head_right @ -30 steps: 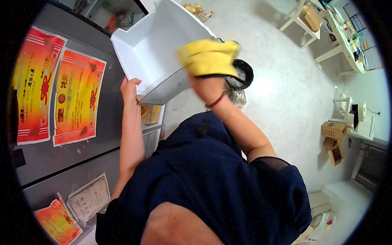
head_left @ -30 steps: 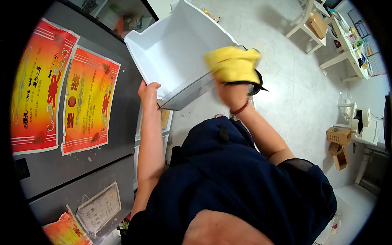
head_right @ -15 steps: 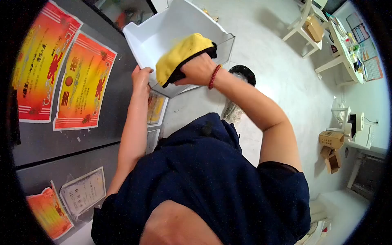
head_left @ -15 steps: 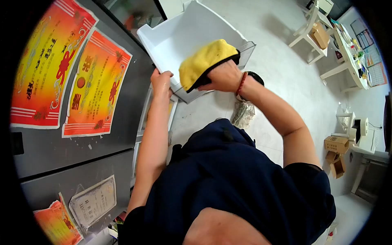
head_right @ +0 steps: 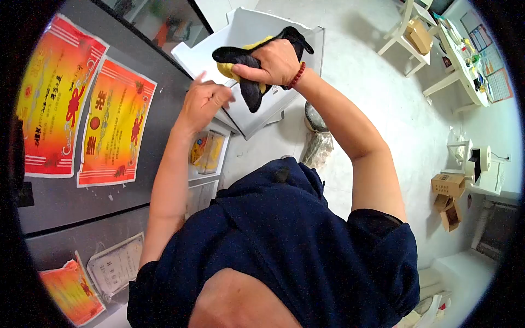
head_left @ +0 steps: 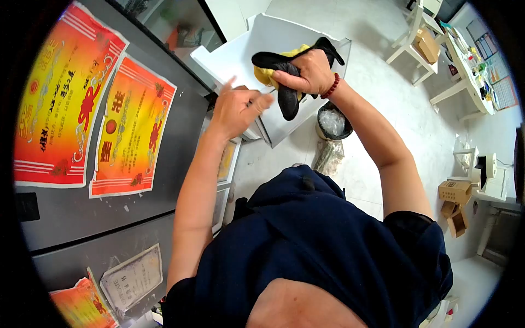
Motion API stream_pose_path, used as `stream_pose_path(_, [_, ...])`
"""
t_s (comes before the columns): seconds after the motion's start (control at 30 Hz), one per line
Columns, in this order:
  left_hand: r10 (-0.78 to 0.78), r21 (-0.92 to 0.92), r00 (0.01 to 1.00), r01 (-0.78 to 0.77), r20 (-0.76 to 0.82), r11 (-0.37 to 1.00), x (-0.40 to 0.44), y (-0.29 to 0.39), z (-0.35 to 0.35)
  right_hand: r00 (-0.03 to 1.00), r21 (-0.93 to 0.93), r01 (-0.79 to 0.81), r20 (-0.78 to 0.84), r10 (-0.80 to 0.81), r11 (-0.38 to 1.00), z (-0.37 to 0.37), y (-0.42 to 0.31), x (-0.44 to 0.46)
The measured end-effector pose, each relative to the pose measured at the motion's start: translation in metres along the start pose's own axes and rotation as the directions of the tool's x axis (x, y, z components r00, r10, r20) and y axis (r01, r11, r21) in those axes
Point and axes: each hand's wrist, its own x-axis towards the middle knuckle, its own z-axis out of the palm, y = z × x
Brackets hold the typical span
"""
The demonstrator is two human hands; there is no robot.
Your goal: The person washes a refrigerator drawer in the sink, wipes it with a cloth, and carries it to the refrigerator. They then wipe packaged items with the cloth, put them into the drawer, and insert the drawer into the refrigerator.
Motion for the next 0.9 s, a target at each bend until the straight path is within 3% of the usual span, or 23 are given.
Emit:
stream_pose_path(0.07, [-0.001,-0.069,1.000,0.002,0.018,0.998,0.014,-0.001,0.000,0.998,0.009,-0.068,-0.012,0.068,0.998,-0.006,0.005,0.006])
stream_pose_path(0.17, [-0.070,-0.242,0.997,0.062,-0.023,0.968,0.033,0.006,0.000,0.961,0.106,-0.196,-0.178,0.213,0.975,-0.006,0.014,0.013])
stream_pose_path(0.2, [-0.148,-0.373,0.989,0.128,-0.027,0.919,0.040,0.009,-0.002,0.943,0.134,-0.243,-0.198,0.266,0.961,-0.007,0.015,0.015])
stream_pose_path(0.27, [-0.158,-0.546,0.981,0.070,-0.115,0.835,0.053,0.013,-0.005,0.885,0.358,-0.213,-0.324,0.335,0.909,-0.008,0.005,0.022])
stream_pose_path(0.33, [-0.214,-0.564,0.957,0.067,-0.198,0.823,0.066,0.021,-0.009,0.852,0.406,-0.101,-0.436,0.289,0.908,-0.022,-0.020,0.020])
stream_pose_path(0.43, [-0.252,-0.605,0.924,0.029,-0.286,0.795,0.086,0.014,-0.014,0.902,0.446,-0.104,-0.335,0.273,0.889,-0.004,-0.059,-0.019])
stream_pose_path(0.47, [-0.302,-0.594,0.890,0.044,-0.342,0.803,0.090,0.022,-0.016,0.933,0.299,-0.056,-0.323,0.157,0.953,0.006,-0.077,-0.030])
stream_pose_path(0.53, [-0.294,-0.592,0.876,0.012,-0.382,0.806,0.092,0.018,-0.021,0.996,0.241,-0.043,-0.066,0.061,0.969,0.028,-0.089,-0.049])
stream_pose_path(0.6, [-0.315,-0.604,0.853,0.000,-0.416,0.797,0.092,0.019,-0.018,1.000,0.156,-0.010,0.001,0.010,0.988,0.020,-0.070,-0.044])
stream_pose_path(0.67, [-0.308,-0.615,0.831,-0.050,-0.462,0.787,0.090,0.020,-0.017,0.987,0.047,-0.127,-0.097,0.131,0.991,0.011,-0.036,-0.028])
stream_pose_path(0.73, [-0.277,-0.621,0.803,-0.142,-0.527,0.771,0.087,0.023,-0.016,0.850,0.365,-0.440,-0.127,0.512,0.821,-0.012,0.001,-0.014])
stream_pose_path(0.8, [-0.269,-0.589,0.769,-0.168,-0.580,0.791,0.086,0.031,-0.020,0.668,0.270,-0.539,-0.441,0.600,0.798,-0.012,0.051,-0.013])
stream_pose_path(0.87, [-0.245,-0.548,0.747,-0.187,-0.618,0.815,0.088,0.036,-0.022,0.691,0.450,-0.482,-0.332,0.642,0.752,-0.018,0.048,-0.013])
stream_pose_path(0.9, [-0.235,-0.552,0.743,-0.210,-0.627,0.807,0.092,0.034,-0.025,0.723,0.411,-0.606,-0.071,0.687,0.681,-0.014,0.035,-0.014])
